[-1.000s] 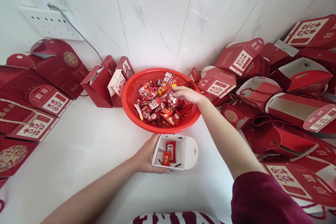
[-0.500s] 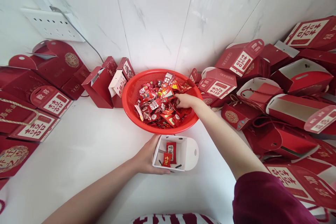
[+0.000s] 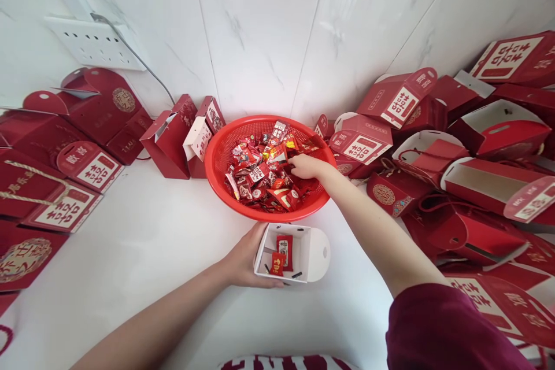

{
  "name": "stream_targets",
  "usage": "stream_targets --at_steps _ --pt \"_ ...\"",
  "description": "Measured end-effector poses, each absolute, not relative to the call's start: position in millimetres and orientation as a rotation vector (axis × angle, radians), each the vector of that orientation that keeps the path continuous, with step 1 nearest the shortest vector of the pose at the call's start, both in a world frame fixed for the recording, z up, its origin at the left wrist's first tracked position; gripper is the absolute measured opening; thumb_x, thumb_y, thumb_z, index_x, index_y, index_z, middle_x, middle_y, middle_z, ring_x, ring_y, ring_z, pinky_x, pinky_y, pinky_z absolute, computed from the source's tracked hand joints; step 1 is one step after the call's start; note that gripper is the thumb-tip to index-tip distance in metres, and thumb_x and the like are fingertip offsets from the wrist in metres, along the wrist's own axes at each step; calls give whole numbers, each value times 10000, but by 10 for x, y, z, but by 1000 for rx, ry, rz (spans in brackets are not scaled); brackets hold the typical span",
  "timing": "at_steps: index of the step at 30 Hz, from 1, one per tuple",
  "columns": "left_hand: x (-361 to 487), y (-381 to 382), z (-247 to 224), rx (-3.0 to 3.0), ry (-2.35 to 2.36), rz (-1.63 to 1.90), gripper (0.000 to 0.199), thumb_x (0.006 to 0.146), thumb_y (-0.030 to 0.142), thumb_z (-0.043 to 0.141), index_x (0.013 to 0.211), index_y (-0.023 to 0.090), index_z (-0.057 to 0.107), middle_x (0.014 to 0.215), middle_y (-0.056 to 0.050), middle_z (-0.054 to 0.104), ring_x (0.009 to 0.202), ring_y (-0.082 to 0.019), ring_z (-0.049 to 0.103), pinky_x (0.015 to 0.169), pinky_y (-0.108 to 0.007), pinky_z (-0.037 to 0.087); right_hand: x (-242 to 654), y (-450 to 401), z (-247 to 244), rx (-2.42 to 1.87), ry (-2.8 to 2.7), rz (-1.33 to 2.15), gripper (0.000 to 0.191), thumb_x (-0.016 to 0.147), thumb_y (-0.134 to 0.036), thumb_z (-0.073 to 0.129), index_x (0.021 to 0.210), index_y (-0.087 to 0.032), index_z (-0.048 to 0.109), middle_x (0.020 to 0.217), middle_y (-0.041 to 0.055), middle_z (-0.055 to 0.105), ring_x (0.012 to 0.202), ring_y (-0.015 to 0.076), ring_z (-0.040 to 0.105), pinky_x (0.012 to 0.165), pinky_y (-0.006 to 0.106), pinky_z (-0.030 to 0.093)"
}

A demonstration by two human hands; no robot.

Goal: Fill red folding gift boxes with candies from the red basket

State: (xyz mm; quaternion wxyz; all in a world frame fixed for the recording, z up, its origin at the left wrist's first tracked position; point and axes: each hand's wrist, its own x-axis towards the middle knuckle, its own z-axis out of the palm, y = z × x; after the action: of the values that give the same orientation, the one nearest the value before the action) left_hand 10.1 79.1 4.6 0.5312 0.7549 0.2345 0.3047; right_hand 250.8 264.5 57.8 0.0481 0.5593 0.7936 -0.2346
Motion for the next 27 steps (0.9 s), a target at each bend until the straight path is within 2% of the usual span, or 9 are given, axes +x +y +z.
stream_targets --at_steps 2,4,6,9,13,15,18,24,27 --pt "94 797 27 1818 548 740 1030 591 402 892 1443 237 337 1427 -174 484 1302 -390 500 1098 -570 397 2524 2639 593 1735 2435 -754 254 960 -322 602 1150 -163 656 1234 121 663 1116 245 637 1007 446 477" --pt "86 801 -3 1834 547 756 1054 585 409 897 1452 242 322 1431 -174 476 1299 -395 498 1091 -569 404 2539 2636 605 1766 2450 -808 272 925 -247 626 1179 -155 653 1285 162 645 1166 302 620 1035 444 449" --pt "79 803 -29 1844 549 775 1075 578 419 901 1462 255 311 1426 -165 474 1290 -396 501 1079 -565 416 2549 2640 611 1784 2456 -887 303 862 -165 659 1164 -151 666 1304 185 641 1210 356 596 1061 431 419" --pt "74 800 -40 1844 547 782 1079 583 431 897 1469 255 305 1422 -164 471 1287 -395 502 1071 -559 429 2548 2648 590 1783 2424 -1092 318 802 -148 698 1118 -184 680 1249 142 685 1176 345 627 1026 390 464" --pt "80 795 -4 1819 546 746 1075 575 429 905 1459 267 316 1447 -159 466 1311 -394 487 1095 -584 406 2504 2643 510 1787 2266 -1467 305 886 -254 614 1186 -196 626 1143 113 730 912 257 733 790 343 600" --pt "83 800 15 1796 541 736 1077 567 425 914 1455 261 326 1454 -163 465 1322 -395 480 1106 -592 392 2484 2650 473 1786 2190 -1608 318 921 -296 570 1225 -204 591 1166 111 723 884 226 739 741 321 616" --pt "83 820 25 1765 524 735 1076 566 401 918 1454 256 327 1451 -166 466 1322 -389 483 1104 -587 395 2491 2691 460 1728 2100 -1715 329 904 -391 611 1167 -193 621 1109 113 741 865 218 742 725 311 624" --pt "74 848 -8 1725 498 750 1128 523 418 947 1459 257 339 1452 -172 466 1329 -394 478 1117 -585 374 2491 2681 612 1473 2122 -1641 569 881 -653 559 1128 -162 708 954 107 772 795 211 737 752 326 601" --pt "73 845 -15 1720 504 750 1125 531 427 942 1463 234 341 1459 -192 459 1341 -411 469 1125 -595 353 2370 2600 714 1345 2300 -1492 512 798 -660 671 1007 -204 776 953 65 779 835 207 725 799 290 567"
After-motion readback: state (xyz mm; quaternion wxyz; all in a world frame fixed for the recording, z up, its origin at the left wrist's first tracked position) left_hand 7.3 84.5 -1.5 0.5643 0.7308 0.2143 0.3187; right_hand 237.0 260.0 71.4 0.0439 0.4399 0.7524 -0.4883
